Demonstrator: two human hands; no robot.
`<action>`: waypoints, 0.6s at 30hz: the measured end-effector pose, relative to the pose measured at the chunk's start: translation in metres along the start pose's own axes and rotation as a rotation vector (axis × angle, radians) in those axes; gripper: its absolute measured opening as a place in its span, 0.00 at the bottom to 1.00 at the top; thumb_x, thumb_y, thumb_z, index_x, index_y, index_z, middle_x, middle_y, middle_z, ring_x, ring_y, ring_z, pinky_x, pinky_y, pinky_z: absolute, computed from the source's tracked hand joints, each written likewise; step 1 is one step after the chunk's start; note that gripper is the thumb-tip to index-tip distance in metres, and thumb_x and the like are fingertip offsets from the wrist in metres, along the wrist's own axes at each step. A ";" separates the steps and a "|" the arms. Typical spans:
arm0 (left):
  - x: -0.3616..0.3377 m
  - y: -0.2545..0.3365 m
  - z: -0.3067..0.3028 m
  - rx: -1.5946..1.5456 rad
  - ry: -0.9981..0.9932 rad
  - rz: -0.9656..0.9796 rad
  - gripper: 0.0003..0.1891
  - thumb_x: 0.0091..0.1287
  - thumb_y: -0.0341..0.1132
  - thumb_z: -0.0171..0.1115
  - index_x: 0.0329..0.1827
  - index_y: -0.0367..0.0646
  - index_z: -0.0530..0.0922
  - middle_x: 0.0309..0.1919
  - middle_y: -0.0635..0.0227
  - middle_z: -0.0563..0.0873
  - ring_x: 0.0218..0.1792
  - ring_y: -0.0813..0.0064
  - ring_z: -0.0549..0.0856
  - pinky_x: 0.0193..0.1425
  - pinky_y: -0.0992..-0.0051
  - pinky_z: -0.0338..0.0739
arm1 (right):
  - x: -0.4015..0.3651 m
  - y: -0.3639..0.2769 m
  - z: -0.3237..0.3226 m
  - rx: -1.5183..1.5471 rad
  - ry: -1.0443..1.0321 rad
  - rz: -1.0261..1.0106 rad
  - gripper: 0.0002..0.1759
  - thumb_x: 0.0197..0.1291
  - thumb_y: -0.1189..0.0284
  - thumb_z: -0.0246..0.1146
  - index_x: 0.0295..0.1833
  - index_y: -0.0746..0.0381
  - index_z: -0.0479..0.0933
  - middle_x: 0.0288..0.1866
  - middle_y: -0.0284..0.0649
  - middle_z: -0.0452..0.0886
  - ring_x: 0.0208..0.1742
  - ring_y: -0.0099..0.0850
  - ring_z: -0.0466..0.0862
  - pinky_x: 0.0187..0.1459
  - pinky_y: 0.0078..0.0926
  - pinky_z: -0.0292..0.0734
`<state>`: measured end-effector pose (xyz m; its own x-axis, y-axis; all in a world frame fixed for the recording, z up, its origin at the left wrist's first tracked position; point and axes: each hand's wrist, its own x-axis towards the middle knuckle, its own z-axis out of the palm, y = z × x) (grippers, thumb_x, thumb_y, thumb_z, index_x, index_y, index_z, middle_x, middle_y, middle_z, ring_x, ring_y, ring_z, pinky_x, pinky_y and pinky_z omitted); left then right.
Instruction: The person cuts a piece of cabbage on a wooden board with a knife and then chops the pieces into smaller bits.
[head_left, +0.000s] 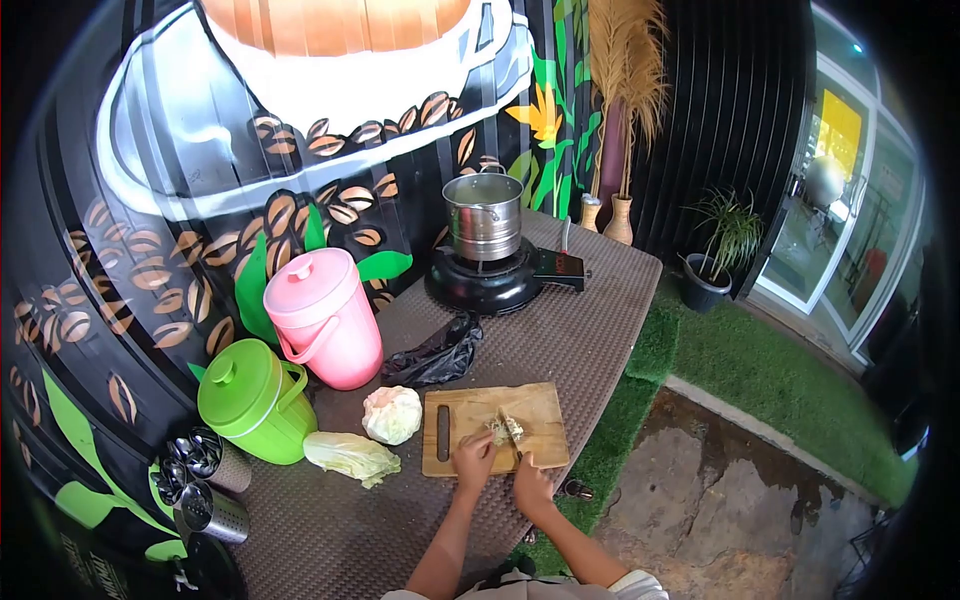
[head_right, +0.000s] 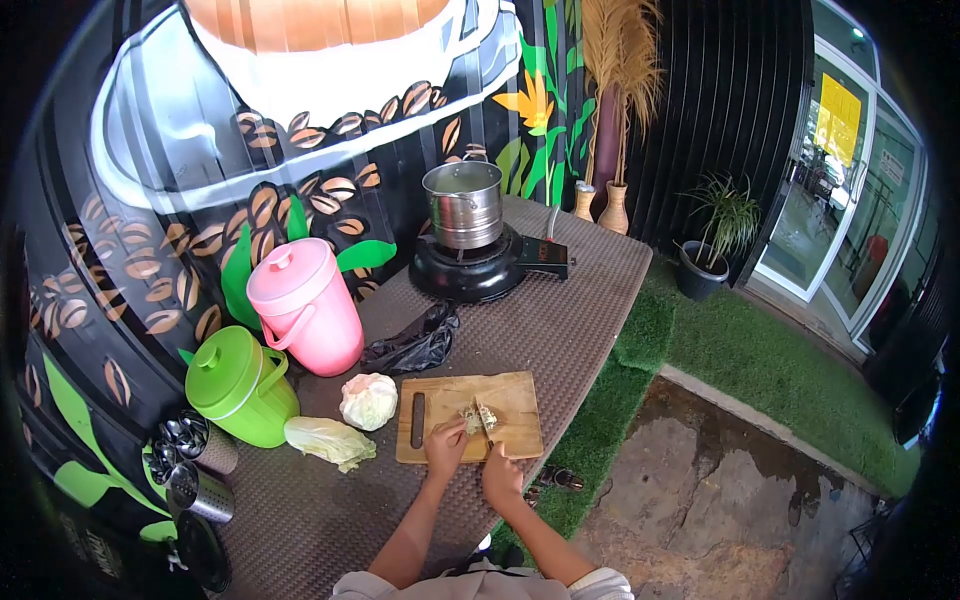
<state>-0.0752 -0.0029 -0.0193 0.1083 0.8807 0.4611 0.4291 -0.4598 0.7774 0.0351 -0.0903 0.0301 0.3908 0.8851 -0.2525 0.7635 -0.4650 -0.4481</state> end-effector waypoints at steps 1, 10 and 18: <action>0.000 0.004 -0.004 0.103 -0.023 0.134 0.14 0.57 0.21 0.68 0.48 0.34 0.85 0.46 0.58 0.88 0.44 0.70 0.88 0.48 0.75 0.83 | 0.007 0.001 -0.001 -0.004 -0.001 0.000 0.21 0.62 0.73 0.55 0.59 0.69 0.64 0.48 0.62 0.82 0.50 0.57 0.84 0.47 0.50 0.81; 0.006 -0.004 0.007 -0.224 -0.079 -0.288 0.14 0.56 0.19 0.69 0.46 0.33 0.85 0.49 0.57 0.86 0.45 0.67 0.88 0.50 0.75 0.85 | 0.019 0.004 -0.018 -0.007 -0.103 -0.062 0.20 0.62 0.73 0.56 0.57 0.70 0.67 0.48 0.61 0.82 0.52 0.57 0.84 0.51 0.52 0.79; 0.002 -0.003 0.006 -0.124 -0.047 -0.187 0.14 0.55 0.21 0.71 0.46 0.33 0.85 0.46 0.57 0.87 0.42 0.68 0.88 0.48 0.75 0.85 | 0.030 0.001 -0.016 0.039 -0.020 -0.133 0.20 0.62 0.73 0.56 0.57 0.69 0.63 0.47 0.67 0.80 0.51 0.63 0.81 0.51 0.57 0.77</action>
<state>-0.0704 0.0011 -0.0234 0.0804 0.9549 0.2858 0.3330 -0.2960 0.8953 0.0557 -0.0640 0.0357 0.2767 0.9387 -0.2057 0.7869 -0.3442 -0.5121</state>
